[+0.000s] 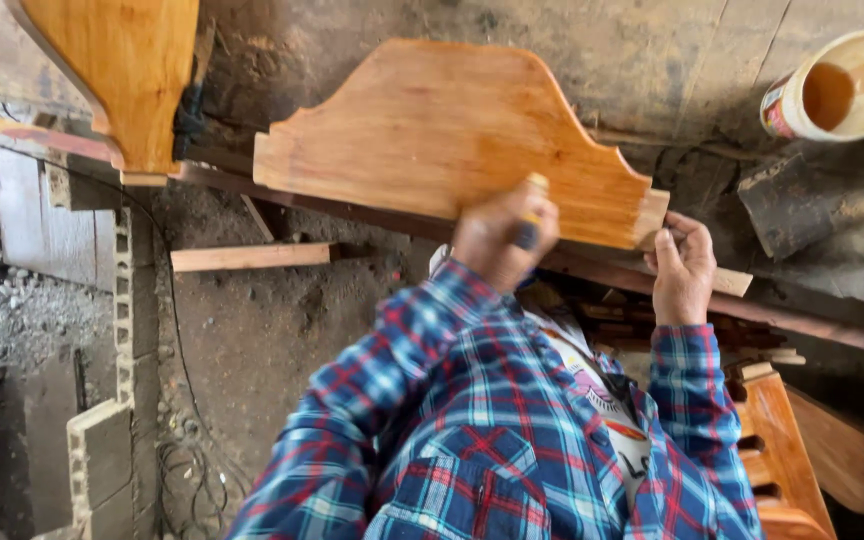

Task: The person applies a liquid finish to a curved wooden piece using a paintbrush. They dip the brush into a container to reload the finish and continue brushing the surface and edges of the wood.

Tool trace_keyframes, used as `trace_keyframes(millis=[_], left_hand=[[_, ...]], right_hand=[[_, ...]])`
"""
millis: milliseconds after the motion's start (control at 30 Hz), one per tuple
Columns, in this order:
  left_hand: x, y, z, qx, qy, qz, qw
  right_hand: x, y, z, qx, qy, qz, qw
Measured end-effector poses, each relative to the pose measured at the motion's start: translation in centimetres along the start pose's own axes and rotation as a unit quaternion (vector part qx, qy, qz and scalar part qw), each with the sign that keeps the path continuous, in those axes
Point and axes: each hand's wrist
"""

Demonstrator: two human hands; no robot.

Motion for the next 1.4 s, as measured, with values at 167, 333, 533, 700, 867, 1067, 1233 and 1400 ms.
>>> trace_keyframes(millis=[167, 333, 533, 700, 867, 1067, 1233, 1400], left_hand=[[4.1, 2.8, -2.4, 0.164, 0.226, -0.69, 0.667], [-3.8, -0.6, -7.2, 0.063, 0.264, -0.727, 0.631], [-8.6, -0.6, -8.5, -0.014, 0.306, -0.762, 0.571], [-0.9, 4.4, -7.3, 0.246, 0.259, -0.757, 0.547], [4.3, 5.5, -6.8, 0.308, 0.207, -0.795, 0.48], [-5.4, 3.9, -8.4, 0.24, -0.015, -0.238, 0.941], [-9.8, 0.8, -10.3, 0.036, 0.231, -0.711, 0.663], [-4.6, 4.5, -10.3, 0.198, 0.149, -0.498, 0.831]], right_hand=[[0.7, 0.4, 0.3, -0.01, 0.011, 0.004, 1.0], [-1.7, -0.2, -0.6, -0.001, -0.007, -0.02, 1.0], [1.5, 0.3, 0.5, 0.015, 0.036, 0.005, 0.999], [1.9, 0.5, 0.6, 0.017, 0.042, 0.002, 0.999], [0.7, 0.0, 0.7, 0.006, 0.033, 0.013, 0.999], [2.1, 0.5, 0.8, 0.015, 0.032, 0.0, 0.999], [1.6, 0.2, 1.2, 0.019, 0.033, -0.009, 0.999], [1.7, 0.4, 0.8, 0.012, 0.029, 0.0, 1.0]])
Point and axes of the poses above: each hand's wrist, its own z-axis away from the middle knuckle, its own y-axis out of the palm, x = y × z, and after that the axes turned 2 degrees about y, right-handed
